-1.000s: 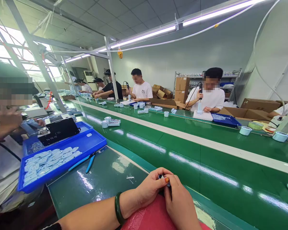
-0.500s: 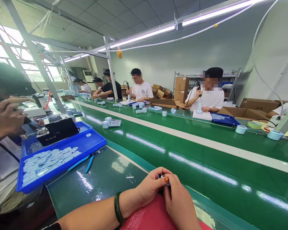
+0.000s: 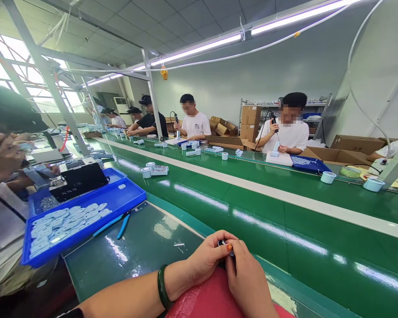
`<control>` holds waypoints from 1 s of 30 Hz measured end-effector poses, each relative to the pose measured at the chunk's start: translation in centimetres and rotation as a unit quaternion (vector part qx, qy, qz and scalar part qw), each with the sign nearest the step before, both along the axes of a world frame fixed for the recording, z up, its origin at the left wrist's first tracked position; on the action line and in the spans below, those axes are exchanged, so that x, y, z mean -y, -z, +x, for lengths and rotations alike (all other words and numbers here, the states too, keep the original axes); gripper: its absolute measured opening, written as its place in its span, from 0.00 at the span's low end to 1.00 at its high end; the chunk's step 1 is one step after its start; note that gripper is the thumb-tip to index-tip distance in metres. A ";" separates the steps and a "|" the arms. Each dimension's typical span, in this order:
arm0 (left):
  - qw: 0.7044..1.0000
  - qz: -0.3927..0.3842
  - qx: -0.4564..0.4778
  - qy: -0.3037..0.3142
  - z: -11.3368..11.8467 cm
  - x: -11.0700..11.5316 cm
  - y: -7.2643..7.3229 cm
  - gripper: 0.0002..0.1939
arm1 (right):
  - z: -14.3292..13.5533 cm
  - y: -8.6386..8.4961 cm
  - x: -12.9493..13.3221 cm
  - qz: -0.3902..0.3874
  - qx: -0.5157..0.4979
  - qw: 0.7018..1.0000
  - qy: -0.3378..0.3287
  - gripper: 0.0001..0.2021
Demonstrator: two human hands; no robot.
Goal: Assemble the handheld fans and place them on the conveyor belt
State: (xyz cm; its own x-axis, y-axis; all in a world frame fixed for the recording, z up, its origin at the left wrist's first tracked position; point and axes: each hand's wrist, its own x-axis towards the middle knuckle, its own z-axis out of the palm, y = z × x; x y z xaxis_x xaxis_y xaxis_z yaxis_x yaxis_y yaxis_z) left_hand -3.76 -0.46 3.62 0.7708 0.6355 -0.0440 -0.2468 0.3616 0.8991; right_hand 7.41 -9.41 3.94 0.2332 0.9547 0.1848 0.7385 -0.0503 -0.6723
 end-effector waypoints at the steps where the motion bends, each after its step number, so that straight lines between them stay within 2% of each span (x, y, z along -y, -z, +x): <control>1: 1.000 0.000 0.000 0.000 0.0 0.0 0.0 0.27 | 0.0 0.0 0.0 0.003 -0.001 1.000 0.000 0.19; 30: 1.000 -0.004 -0.004 -0.001 -0.1 0.2 -0.3 0.26 | -0.1 -0.2 0.0 0.027 -0.001 1.000 -0.002 0.17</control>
